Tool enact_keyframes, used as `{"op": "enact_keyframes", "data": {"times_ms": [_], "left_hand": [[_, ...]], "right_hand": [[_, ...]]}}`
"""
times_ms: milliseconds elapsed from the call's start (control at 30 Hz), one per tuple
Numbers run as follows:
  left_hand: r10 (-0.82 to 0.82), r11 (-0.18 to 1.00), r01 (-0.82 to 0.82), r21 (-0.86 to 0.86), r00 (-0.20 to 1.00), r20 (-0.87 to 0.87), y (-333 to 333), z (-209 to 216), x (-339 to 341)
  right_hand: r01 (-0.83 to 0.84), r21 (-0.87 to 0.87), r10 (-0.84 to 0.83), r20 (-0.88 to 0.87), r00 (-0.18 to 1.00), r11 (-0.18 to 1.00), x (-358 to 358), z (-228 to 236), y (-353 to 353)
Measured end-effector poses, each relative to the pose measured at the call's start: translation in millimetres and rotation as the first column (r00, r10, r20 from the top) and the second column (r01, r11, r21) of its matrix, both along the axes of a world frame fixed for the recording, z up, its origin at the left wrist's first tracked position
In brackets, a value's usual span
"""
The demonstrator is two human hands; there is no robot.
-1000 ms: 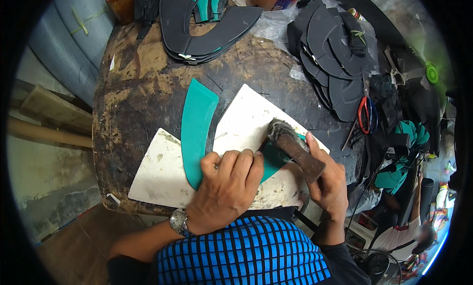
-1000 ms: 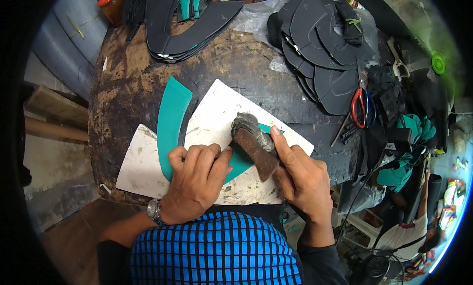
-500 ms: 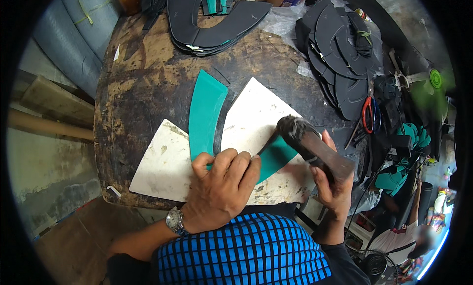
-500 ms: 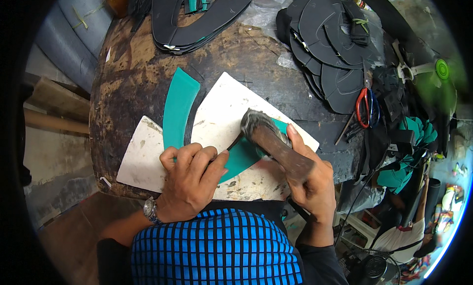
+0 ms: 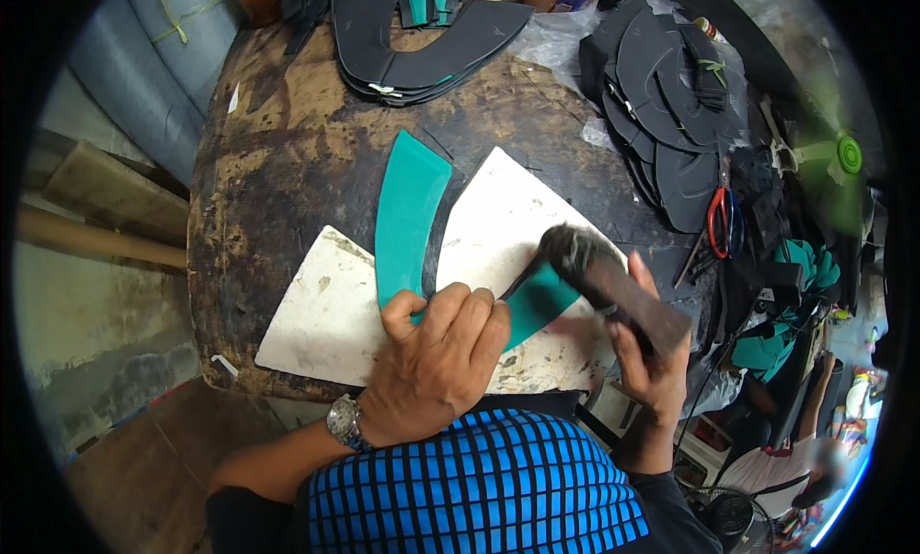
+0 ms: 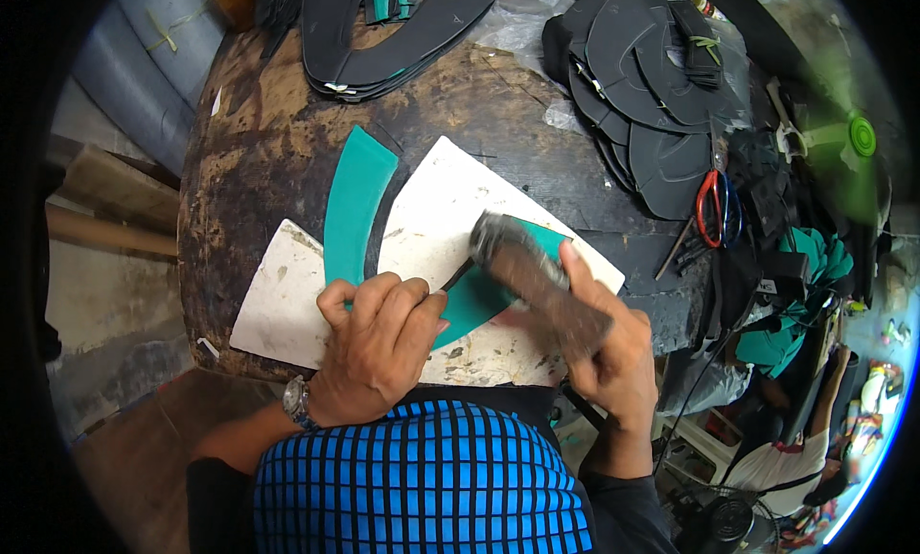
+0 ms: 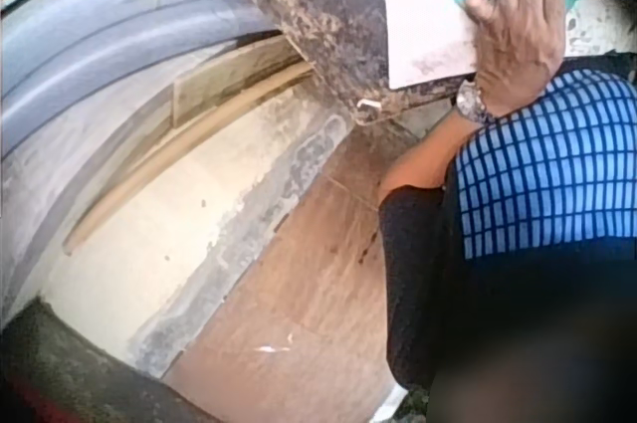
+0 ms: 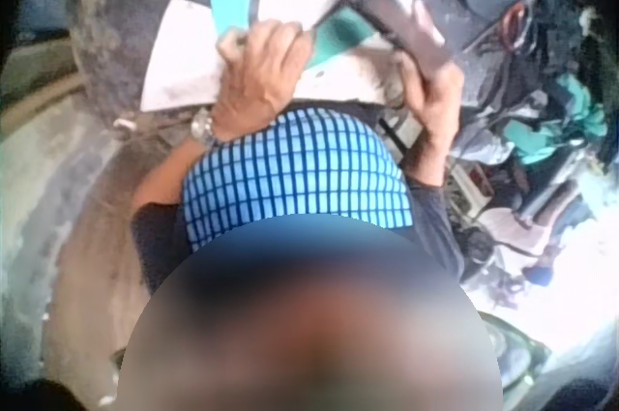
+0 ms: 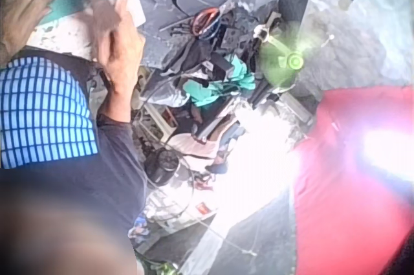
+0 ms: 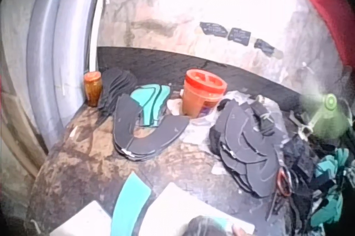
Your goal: The person repeatedly smooths the edges of green and black sandal soles using a hammer-like tool on a white board. They handle each sole one at a time, flip it over, and continue smoothing the edges before placing it aside.
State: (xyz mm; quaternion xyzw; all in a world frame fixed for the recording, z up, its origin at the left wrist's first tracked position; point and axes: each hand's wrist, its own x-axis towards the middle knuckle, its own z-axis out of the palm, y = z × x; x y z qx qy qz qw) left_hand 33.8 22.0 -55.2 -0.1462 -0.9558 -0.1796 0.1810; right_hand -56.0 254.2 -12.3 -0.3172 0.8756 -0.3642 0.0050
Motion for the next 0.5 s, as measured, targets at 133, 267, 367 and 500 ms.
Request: {"op": "enact_keyframes", "data": {"times_ms": [133,267,367,500], "left_hand": [[-0.02,0.999,0.017,0.046,0.997,0.074,-5,2,2],[-0.019,0.988,0.004,0.152,0.995,0.099,-12,3,6],[-0.049,0.996,0.047,0.071,0.998,0.033,-14,0,7],[-0.034,0.999,0.034,0.02,0.999,-0.022,-12,-6,9]], "right_hand": [[-0.123,0.06,0.11,0.186,0.976,0.991,0,1,-1],[-0.043,0.073,0.027,0.2,0.979,0.996,-2,1,1],[-0.041,0.1,0.023,0.166,0.986,0.994,-1,2,1],[-0.07,0.108,0.06,0.093,0.994,0.992,6,6,-1]]}}
